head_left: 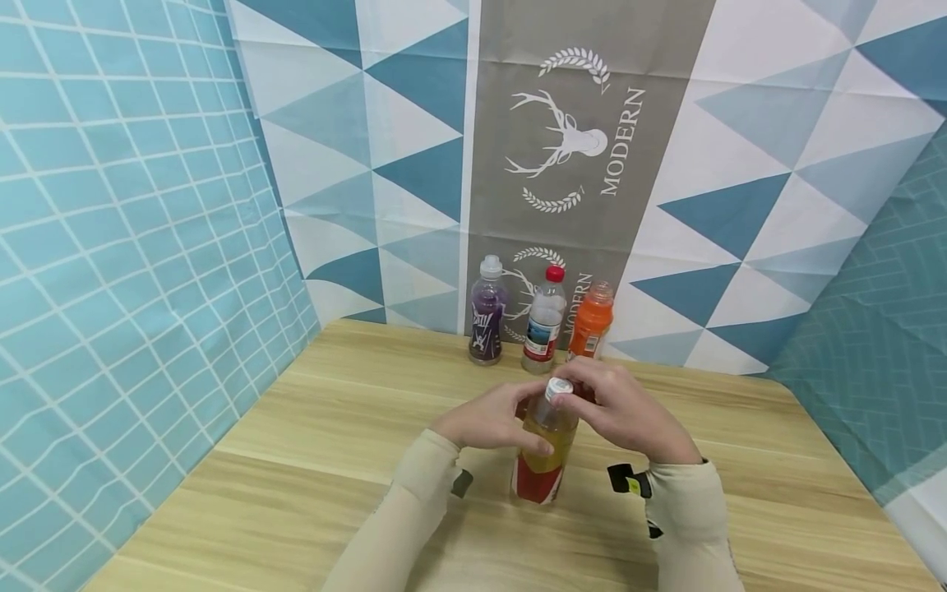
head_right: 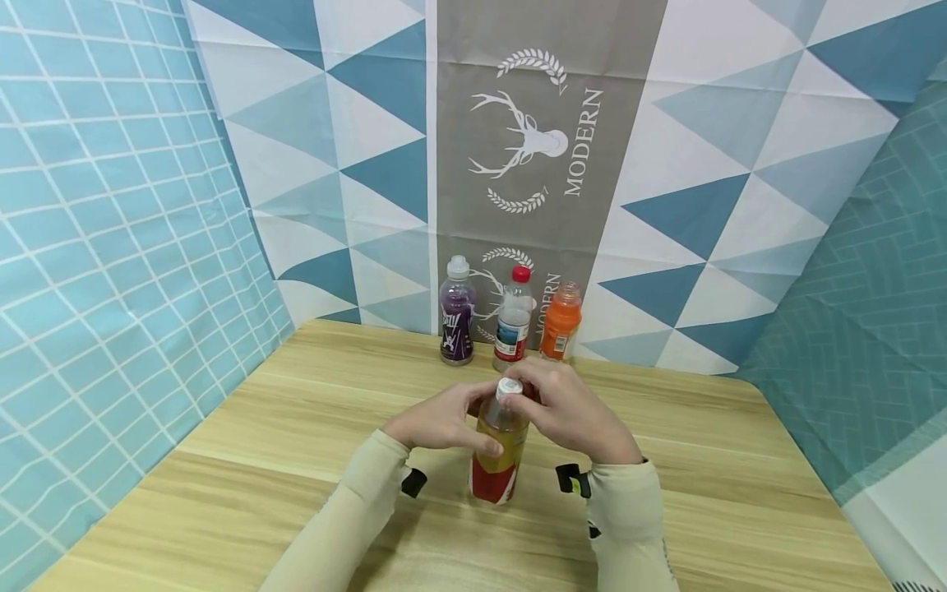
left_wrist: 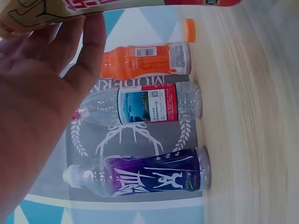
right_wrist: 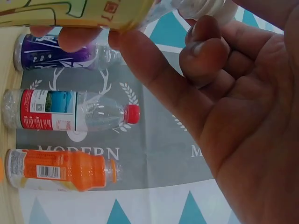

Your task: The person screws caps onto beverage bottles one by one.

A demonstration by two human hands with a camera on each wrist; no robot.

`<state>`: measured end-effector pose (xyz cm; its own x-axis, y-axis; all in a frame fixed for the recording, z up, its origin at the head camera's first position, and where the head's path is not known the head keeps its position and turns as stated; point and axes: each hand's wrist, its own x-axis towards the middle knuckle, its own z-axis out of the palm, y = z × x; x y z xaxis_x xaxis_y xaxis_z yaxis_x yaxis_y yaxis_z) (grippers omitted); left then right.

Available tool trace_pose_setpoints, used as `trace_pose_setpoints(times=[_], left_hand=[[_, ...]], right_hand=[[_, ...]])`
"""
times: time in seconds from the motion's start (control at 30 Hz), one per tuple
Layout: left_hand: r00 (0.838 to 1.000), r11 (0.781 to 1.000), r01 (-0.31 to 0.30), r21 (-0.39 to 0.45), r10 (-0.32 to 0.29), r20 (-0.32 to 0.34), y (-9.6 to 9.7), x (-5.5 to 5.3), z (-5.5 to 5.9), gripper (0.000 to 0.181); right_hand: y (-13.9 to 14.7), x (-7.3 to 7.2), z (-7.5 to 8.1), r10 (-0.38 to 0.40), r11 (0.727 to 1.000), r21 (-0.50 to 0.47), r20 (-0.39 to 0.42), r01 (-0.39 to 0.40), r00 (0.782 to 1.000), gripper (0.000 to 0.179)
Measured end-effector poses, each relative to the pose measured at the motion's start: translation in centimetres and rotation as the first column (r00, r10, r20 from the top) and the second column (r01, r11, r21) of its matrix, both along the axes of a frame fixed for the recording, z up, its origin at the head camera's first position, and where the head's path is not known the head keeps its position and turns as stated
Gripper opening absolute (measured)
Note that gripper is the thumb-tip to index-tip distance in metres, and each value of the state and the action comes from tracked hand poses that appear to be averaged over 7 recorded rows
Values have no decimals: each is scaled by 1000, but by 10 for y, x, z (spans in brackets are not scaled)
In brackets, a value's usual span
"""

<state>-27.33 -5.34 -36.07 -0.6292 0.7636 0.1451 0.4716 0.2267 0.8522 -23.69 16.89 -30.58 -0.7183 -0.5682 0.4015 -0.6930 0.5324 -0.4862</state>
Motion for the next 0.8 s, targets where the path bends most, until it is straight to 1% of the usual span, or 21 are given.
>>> trace_pose_setpoints(times=[0.1, 0.2, 0.3, 0.4, 0.43, 0.47, 0.5, 0.53, 0.57, 0.63, 0.67, 0.7, 0.73, 0.77, 0.8], left_hand=[[998, 999, -53, -12, 52, -41, 3, 1, 0, 83], [987, 991, -124, -42, 119, -104, 8, 2, 0, 81], [964, 970, -220, -99, 200, -175, 13, 5, 0, 81], [928, 934, -319, -160, 274, -253, 20, 8, 1, 89], [917, 924, -342, -172, 288, -276, 21, 9, 1, 90], [910, 918, -355, -177, 296, -291, 23, 10, 1, 90], [908, 917, -357, -176, 296, -297, 23, 10, 2, 89], [912, 923, -346, -166, 290, -291, 23, 9, 2, 86], [925, 935, -321, -153, 274, -264, 23, 9, 1, 82], [959, 962, -250, -110, 230, -166, 20, 8, 1, 76], [973, 974, -211, -84, 201, -111, 18, 7, 0, 75], [984, 983, -173, -58, 170, -57, 16, 6, 0, 74], [990, 990, -139, -31, 139, -5, 15, 6, 0, 74], [994, 994, -108, -11, 109, 33, 13, 6, 0, 74], [995, 997, -83, 5, 82, 56, 12, 6, 1, 74]], right_hand=[[1, 0, 0, -10, 1000, 4, -9, 10, 1000, 11], [1, -1, -1, -18, 1000, 5, -11, 18, 1000, 10], [2, -1, -1, -24, 1000, 9, -11, 24, 1000, 9], [3, -1, -2, -39, 999, 12, -17, 40, 999, 9], [4, -1, -2, -48, 999, 12, -17, 49, 999, 9], [5, -2, -2, -58, 998, 12, -16, 58, 998, 9], [5, -2, -2, -68, 998, 13, -12, 68, 998, 9], [6, -2, -2, -77, 997, 13, -1, 77, 997, 8], [7, -2, -2, -84, 996, 13, 11, 83, 996, 8], [7, -3, -2, -84, 996, 17, 43, 84, 996, 9], [8, -3, -1, -79, 997, 18, 60, 78, 995, 10], [8, -4, -1, -71, 997, 16, 75, 70, 995, 11], [8, -4, 0, -60, 998, 12, 89, 59, 994, 12], [9, -3, 1, -43, 999, 4, 97, 42, 994, 13], [9, -3, 2, -28, 1000, -5, 102, 28, 994, 14]])
